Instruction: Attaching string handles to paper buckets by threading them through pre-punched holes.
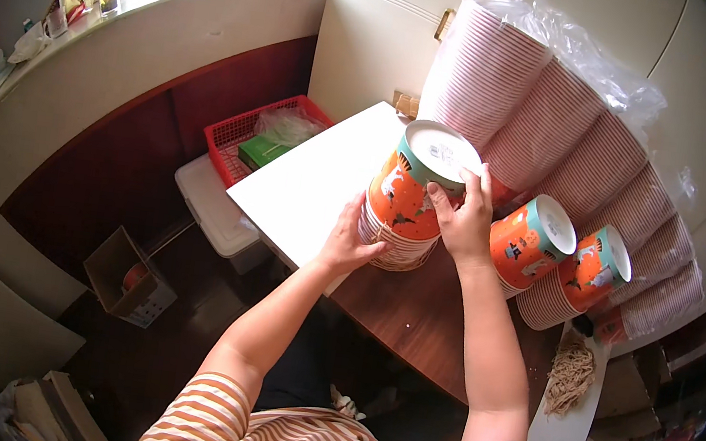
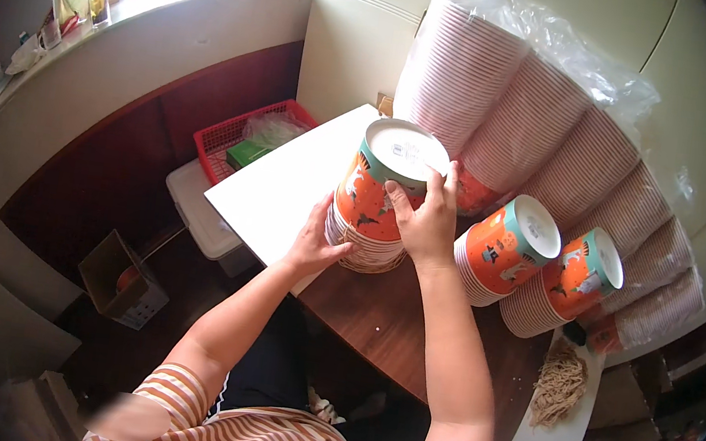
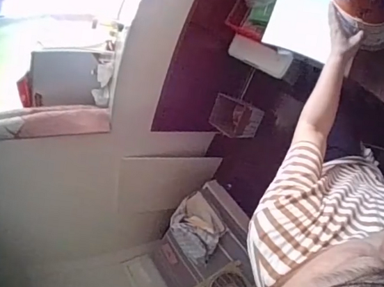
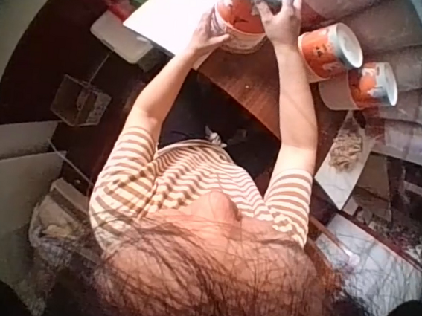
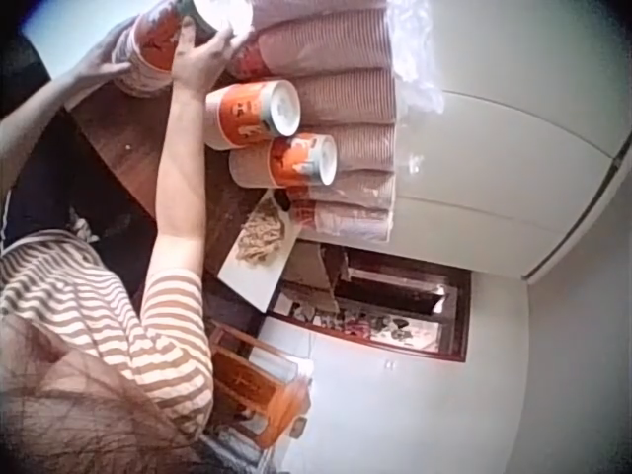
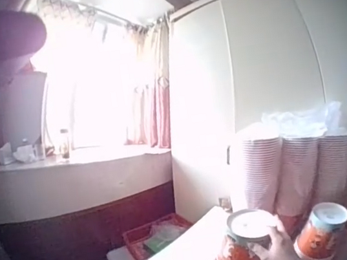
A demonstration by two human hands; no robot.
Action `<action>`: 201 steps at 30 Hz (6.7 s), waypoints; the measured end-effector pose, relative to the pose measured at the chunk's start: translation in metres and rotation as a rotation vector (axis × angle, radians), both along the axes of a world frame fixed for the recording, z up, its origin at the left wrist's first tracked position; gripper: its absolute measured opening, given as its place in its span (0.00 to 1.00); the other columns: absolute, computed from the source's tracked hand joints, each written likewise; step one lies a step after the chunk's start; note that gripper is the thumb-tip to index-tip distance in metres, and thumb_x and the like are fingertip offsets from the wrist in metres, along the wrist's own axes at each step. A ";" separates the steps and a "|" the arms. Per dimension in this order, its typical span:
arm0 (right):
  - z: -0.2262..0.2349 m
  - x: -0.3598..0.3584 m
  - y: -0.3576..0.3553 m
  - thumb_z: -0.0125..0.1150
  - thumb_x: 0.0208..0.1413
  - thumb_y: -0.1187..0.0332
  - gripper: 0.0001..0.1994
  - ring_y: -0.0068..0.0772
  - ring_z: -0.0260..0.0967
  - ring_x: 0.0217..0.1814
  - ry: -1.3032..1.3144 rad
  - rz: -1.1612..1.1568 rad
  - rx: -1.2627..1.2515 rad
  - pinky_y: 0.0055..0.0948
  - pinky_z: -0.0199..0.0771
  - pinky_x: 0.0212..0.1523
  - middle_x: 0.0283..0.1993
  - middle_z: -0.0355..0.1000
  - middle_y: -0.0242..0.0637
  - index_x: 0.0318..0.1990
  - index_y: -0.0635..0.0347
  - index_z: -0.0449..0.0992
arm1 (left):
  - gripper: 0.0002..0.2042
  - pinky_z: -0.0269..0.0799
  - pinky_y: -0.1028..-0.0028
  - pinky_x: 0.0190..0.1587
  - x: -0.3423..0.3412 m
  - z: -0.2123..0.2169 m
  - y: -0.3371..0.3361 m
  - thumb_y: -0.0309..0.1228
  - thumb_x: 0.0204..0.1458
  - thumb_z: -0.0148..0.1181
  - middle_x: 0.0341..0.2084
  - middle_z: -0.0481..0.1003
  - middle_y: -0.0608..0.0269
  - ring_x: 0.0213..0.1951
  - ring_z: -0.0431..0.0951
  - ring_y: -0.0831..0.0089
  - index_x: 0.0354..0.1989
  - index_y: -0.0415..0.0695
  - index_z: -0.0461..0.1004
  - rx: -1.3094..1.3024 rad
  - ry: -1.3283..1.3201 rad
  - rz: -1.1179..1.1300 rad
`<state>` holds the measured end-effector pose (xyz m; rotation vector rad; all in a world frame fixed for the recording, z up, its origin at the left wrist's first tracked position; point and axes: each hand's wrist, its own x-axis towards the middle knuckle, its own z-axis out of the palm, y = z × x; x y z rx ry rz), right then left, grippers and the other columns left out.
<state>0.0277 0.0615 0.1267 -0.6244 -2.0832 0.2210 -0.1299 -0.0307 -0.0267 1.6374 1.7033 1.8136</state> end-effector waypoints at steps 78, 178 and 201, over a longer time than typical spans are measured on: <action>-0.119 0.327 -0.090 0.56 0.61 0.64 0.32 0.36 0.55 0.68 0.177 -0.314 -0.460 0.36 0.59 0.66 0.69 0.54 0.43 0.69 0.62 0.50 | 0.24 0.70 0.66 0.52 0.199 0.091 -0.021 0.33 0.55 0.55 0.48 0.71 0.47 0.50 0.73 0.59 0.60 0.39 0.64 -0.097 -0.288 -0.621; 0.033 0.263 -0.166 0.63 0.47 0.73 0.37 0.35 0.59 0.66 0.042 0.483 -0.881 0.34 0.55 0.67 0.62 0.62 0.44 0.66 0.67 0.55 | 0.09 0.72 0.77 0.35 0.188 0.158 -0.097 0.29 0.58 0.58 0.27 0.78 0.65 0.30 0.74 0.81 0.39 0.35 0.78 -0.503 -0.273 -1.122; -0.012 0.235 -0.177 0.67 0.42 0.79 0.13 0.35 0.73 0.29 -0.132 0.126 -0.108 0.29 0.75 0.27 0.31 0.71 0.36 0.38 0.61 0.76 | 0.18 0.70 0.82 0.35 0.165 0.124 -0.100 0.41 0.65 0.47 0.34 0.78 0.65 0.32 0.77 0.81 0.46 0.39 0.77 -0.955 -0.545 -1.177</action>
